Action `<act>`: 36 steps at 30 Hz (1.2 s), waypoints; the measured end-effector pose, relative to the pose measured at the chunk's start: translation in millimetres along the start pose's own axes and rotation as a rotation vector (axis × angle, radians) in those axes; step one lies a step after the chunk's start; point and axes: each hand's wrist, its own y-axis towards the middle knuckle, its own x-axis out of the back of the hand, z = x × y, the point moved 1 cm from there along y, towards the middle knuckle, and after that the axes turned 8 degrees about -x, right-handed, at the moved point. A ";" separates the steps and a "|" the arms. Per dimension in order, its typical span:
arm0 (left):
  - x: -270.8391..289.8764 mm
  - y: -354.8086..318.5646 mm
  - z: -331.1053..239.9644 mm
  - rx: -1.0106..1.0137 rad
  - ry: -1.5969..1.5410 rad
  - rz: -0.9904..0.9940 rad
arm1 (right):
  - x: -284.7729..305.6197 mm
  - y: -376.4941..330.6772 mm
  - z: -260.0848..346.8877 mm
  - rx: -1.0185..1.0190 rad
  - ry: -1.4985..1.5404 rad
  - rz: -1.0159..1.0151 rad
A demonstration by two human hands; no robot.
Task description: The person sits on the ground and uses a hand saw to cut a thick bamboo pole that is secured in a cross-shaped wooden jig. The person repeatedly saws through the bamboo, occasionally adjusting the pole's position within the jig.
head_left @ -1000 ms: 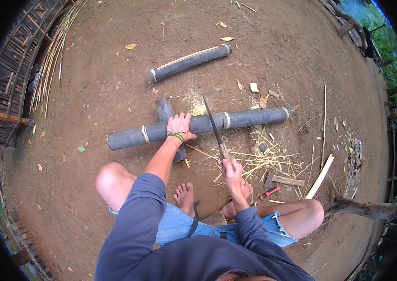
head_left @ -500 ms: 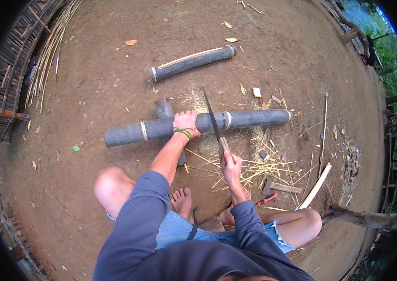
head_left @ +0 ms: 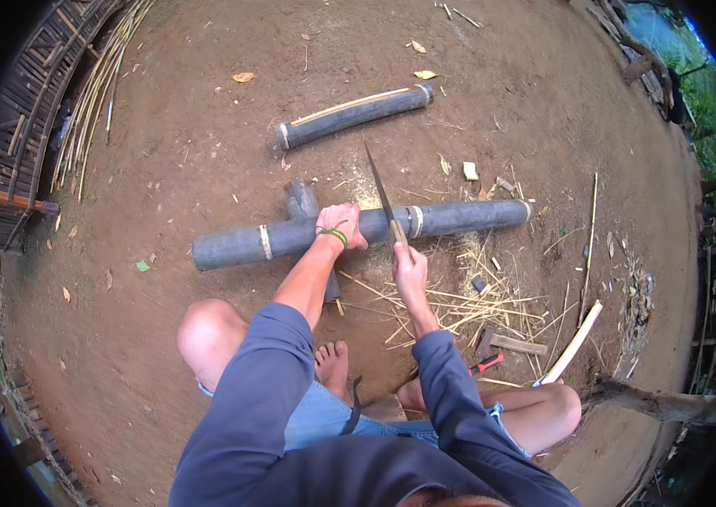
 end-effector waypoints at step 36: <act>-23.7 -62.6 -47.7 -0.121 0.139 0.105 | 106.9 -171.8 38.7 -0.249 0.073 -0.051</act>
